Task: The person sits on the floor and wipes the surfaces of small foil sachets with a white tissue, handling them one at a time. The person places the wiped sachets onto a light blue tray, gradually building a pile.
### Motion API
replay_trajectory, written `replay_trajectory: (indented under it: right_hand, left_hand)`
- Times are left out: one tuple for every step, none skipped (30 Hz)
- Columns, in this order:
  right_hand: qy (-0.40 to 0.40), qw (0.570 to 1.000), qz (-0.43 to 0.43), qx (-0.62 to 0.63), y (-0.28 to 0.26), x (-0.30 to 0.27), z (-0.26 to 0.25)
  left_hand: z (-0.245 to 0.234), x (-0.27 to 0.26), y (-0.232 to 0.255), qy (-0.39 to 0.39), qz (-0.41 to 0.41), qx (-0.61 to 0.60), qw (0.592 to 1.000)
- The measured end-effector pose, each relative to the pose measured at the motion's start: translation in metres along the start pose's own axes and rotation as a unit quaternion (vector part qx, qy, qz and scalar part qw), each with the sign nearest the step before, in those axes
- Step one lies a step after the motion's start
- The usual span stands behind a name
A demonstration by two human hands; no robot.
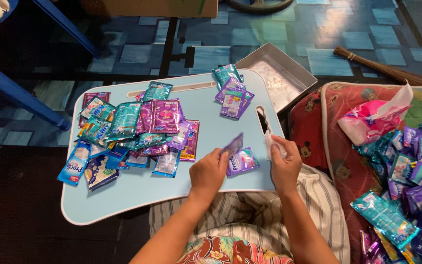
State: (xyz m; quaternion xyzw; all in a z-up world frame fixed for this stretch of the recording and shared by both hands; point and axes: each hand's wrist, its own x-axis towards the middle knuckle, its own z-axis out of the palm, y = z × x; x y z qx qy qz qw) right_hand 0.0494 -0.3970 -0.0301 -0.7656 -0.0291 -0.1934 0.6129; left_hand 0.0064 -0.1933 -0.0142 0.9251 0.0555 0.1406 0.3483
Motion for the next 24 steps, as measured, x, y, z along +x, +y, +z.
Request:
replay_trajectory:
  right_hand:
    - [-0.003,1.0,0.006,0.002,-0.002,-0.001,0.0]
    - [-0.006,1.0,0.013,0.003,-0.004,-0.002,0.0]
    - [-0.005,0.999,0.04,-0.003,-0.006,-0.005,0.001]
    - [-0.004,0.998,0.068,-0.009,-0.007,-0.008,0.003]
    - [-0.003,0.995,0.096,-0.015,-0.009,-0.014,0.005]
    - [-0.022,0.995,0.097,-0.028,-0.01,-0.02,0.01]
    - [-0.042,0.993,0.098,-0.041,-0.011,-0.026,0.017]
    - [-0.062,0.992,0.099,-0.054,-0.012,-0.032,0.022]
    - [-0.079,0.994,0.068,-0.03,-0.013,-0.036,0.027]
    - [-0.096,0.995,0.036,-0.005,-0.013,-0.039,0.03]
    - [-0.111,0.994,0.004,0.02,-0.014,-0.039,0.03]
    - [-0.085,0.994,0.048,0.046,-0.014,-0.037,0.029]
    - [-0.059,0.991,0.093,0.072,-0.014,-0.032,0.025]
    - [-0.033,0.985,0.137,0.098,-0.013,-0.026,0.019]
    - [-0.011,0.988,0.13,0.085,-0.013,-0.021,0.011]
    - [0.011,0.99,0.123,0.071,-0.013,-0.016,0.001]
    - [0.035,0.991,0.116,0.056,-0.014,-0.014,-0.007]
    - [0.036,0.994,0.094,0.031,-0.015,-0.014,-0.012]
    - [0.038,0.997,0.071,0.003,-0.017,-0.014,-0.019]
    - [0.04,0.998,0.048,-0.025,-0.019,-0.016,-0.025]
    - [0.027,0.998,0.031,-0.038,-0.021,-0.019,-0.028]
    - [0.014,0.998,0.014,-0.052,-0.025,-0.023,-0.03]
    - [0.0,0.998,-0.004,-0.063,-0.028,-0.028,-0.029]
    - [-0.018,0.996,0.002,-0.093,-0.031,-0.033,-0.028]
  left_hand:
    - [-0.001,0.003,-0.001,-0.014,-0.031,-0.009,0.999]
    - [-0.003,0.005,-0.002,-0.027,-0.061,-0.017,0.998]
    - [-0.005,0.006,-0.004,-0.032,-0.076,-0.082,0.993]
    - [-0.008,0.007,-0.005,-0.038,-0.09,-0.147,0.984]
    - [-0.011,0.007,-0.006,-0.044,-0.105,-0.211,0.971]
    - [-0.014,0.008,-0.008,-0.039,-0.108,-0.21,0.971]
    - [-0.017,0.009,-0.009,-0.035,-0.112,-0.208,0.971]
    - [-0.019,0.01,-0.009,-0.031,-0.116,-0.207,0.971]
    - [-0.02,0.011,-0.009,-0.024,-0.113,-0.223,0.968]
    - [-0.021,0.011,-0.007,-0.017,-0.11,-0.238,0.965]
    - [-0.021,0.011,-0.005,-0.009,-0.106,-0.253,0.962]
    - [-0.021,0.01,-0.002,-0.027,-0.11,-0.253,0.961]
    - [-0.017,0.007,0.003,-0.043,-0.115,-0.254,0.959]
    - [-0.014,0.004,0.007,-0.06,-0.119,-0.254,0.958]
    - [-0.011,0.0,0.01,-0.016,0.004,-0.205,0.979]
    - [-0.008,-0.005,0.013,0.027,0.128,-0.152,0.98]
    - [-0.004,-0.012,0.016,0.068,0.249,-0.097,0.961]
    - [-0.001,-0.018,0.018,0.05,0.257,-0.047,0.964]
    - [0.004,-0.024,0.021,0.032,0.266,0.0,0.963]
    - [0.009,-0.027,0.023,0.015,0.274,0.048,0.96]
    - [0.01,-0.029,0.022,-0.002,0.288,0.048,0.957]
    - [0.009,-0.033,0.018,-0.019,0.301,0.048,0.952]
    - [0.008,-0.036,0.015,-0.035,0.313,0.05,0.948]
    - [0.007,-0.038,0.012,-0.032,0.312,0.036,0.949]
